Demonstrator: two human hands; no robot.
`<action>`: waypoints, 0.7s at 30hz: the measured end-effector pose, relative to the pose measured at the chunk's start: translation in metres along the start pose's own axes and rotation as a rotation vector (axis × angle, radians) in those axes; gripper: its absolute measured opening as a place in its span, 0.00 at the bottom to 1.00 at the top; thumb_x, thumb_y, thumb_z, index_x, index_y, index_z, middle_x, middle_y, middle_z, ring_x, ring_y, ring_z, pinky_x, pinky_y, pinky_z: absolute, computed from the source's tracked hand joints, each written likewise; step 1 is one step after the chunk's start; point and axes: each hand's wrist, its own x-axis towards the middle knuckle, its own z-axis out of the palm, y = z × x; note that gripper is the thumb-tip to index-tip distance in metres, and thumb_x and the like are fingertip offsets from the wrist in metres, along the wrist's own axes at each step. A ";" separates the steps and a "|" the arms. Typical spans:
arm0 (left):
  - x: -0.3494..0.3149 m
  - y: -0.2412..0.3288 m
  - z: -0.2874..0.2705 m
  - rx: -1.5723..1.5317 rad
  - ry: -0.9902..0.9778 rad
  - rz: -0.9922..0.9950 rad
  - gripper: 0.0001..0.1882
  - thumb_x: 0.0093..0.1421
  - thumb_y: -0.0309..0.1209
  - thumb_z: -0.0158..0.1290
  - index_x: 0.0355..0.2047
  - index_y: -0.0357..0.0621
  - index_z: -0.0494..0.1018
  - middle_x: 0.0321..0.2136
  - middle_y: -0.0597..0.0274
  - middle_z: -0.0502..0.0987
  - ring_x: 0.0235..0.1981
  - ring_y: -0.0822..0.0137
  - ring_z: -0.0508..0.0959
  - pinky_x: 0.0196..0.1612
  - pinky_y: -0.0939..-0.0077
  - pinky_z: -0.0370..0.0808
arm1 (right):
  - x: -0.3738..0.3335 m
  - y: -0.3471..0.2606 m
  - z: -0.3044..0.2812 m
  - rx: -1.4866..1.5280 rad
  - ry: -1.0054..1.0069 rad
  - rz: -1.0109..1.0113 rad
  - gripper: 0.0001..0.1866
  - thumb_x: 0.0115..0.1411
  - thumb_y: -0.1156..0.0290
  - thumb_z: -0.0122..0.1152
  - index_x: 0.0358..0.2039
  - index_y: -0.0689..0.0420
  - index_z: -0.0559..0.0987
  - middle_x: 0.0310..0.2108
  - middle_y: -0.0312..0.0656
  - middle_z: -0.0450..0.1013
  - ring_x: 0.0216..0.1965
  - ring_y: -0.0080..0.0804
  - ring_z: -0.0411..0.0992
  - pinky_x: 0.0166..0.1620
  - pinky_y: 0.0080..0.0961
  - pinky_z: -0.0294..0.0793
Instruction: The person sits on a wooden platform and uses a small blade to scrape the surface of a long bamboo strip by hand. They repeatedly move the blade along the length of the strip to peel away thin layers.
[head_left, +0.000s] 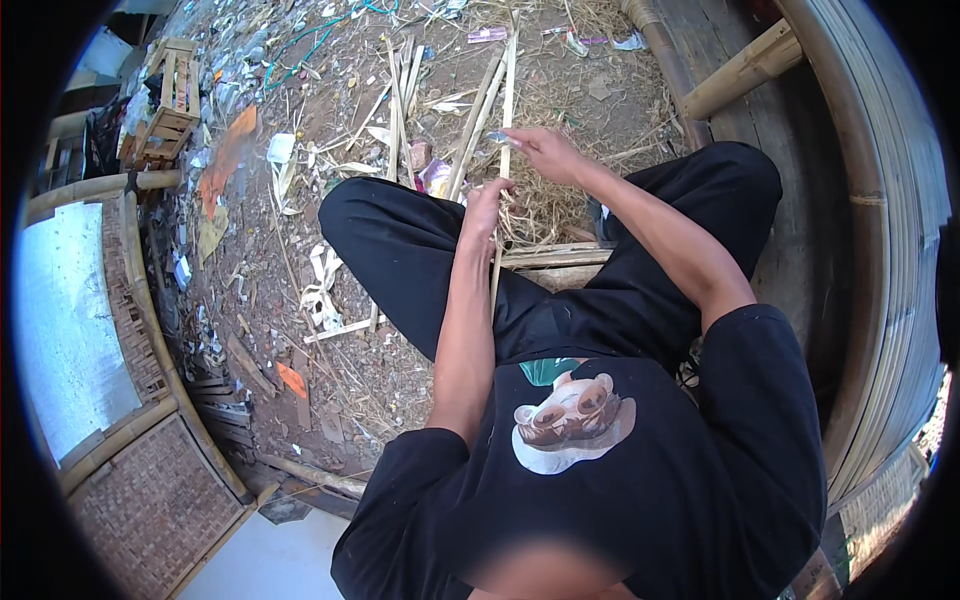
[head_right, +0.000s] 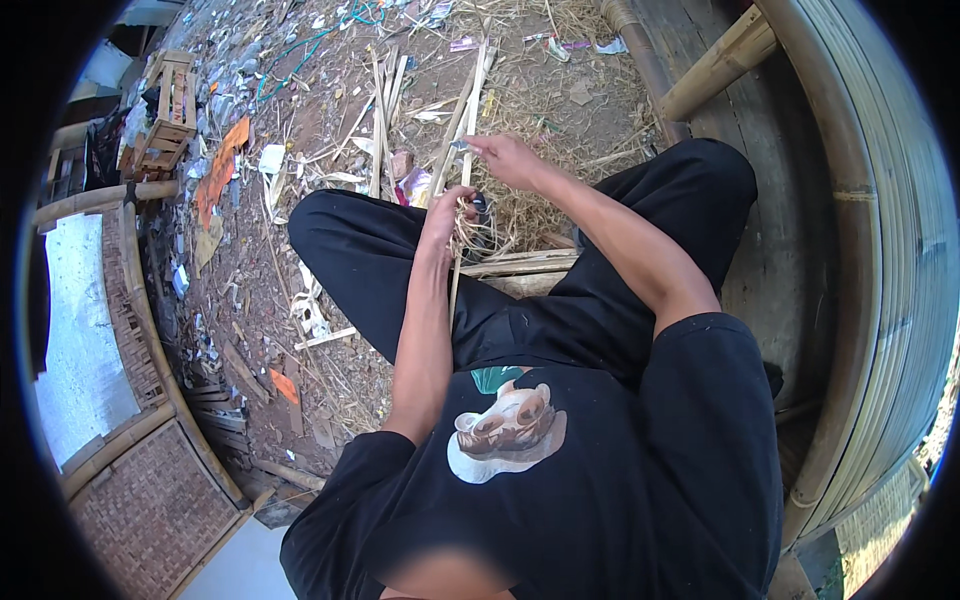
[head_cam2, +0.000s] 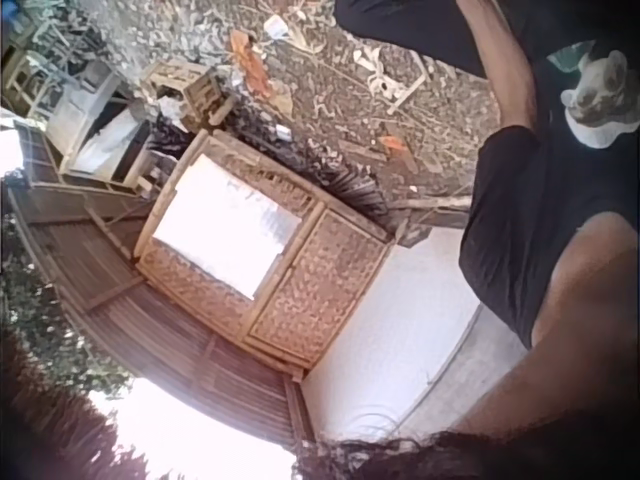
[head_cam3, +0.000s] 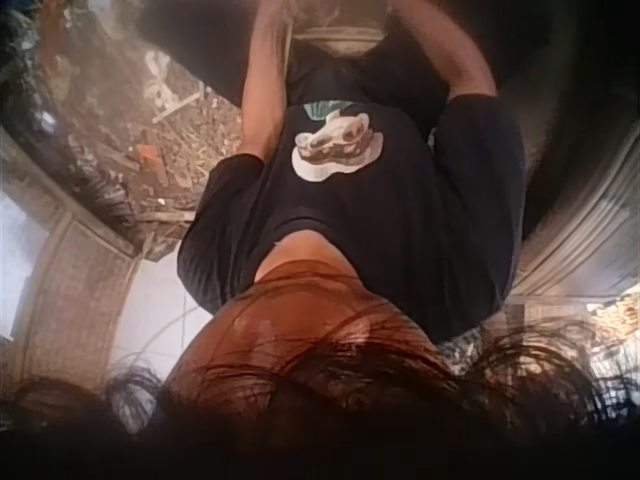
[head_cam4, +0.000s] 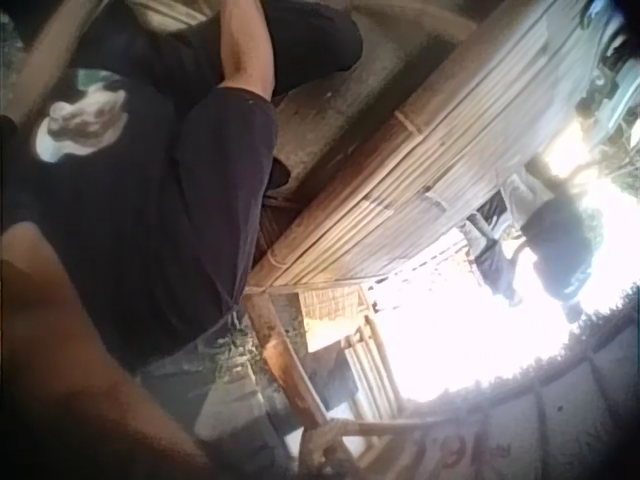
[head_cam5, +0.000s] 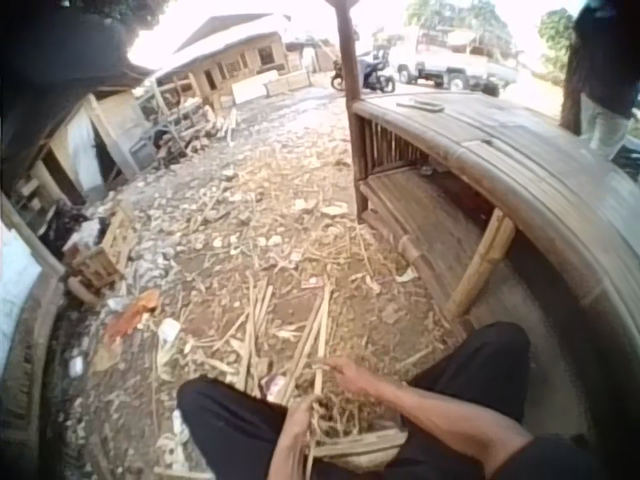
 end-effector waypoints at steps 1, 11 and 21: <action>0.007 -0.007 -0.007 -0.001 0.004 0.000 0.09 0.53 0.36 0.52 0.24 0.42 0.71 0.12 0.67 0.68 0.10 0.76 0.67 0.12 0.85 0.61 | 0.000 -0.002 0.001 -0.014 -0.010 0.005 0.16 0.62 0.70 0.47 0.50 0.54 0.73 0.44 0.52 0.72 0.45 0.39 0.73 0.48 0.29 0.69; 0.017 -0.012 -0.009 0.139 0.000 0.100 0.07 0.48 0.29 0.58 0.20 0.43 0.71 0.15 0.68 0.71 0.11 0.77 0.69 0.14 0.83 0.64 | -0.006 0.001 0.004 0.027 0.006 0.038 0.17 0.64 0.67 0.45 0.52 0.52 0.71 0.46 0.51 0.71 0.47 0.41 0.71 0.49 0.29 0.67; 0.011 -0.008 -0.002 0.125 0.019 0.117 0.11 0.46 0.30 0.59 0.15 0.45 0.68 0.11 0.75 0.64 0.11 0.81 0.60 0.16 0.81 0.53 | 0.006 -0.013 -0.018 -0.205 -0.173 0.072 0.22 0.56 0.73 0.49 0.52 0.48 0.72 0.33 0.47 0.75 0.34 0.35 0.75 0.38 0.32 0.71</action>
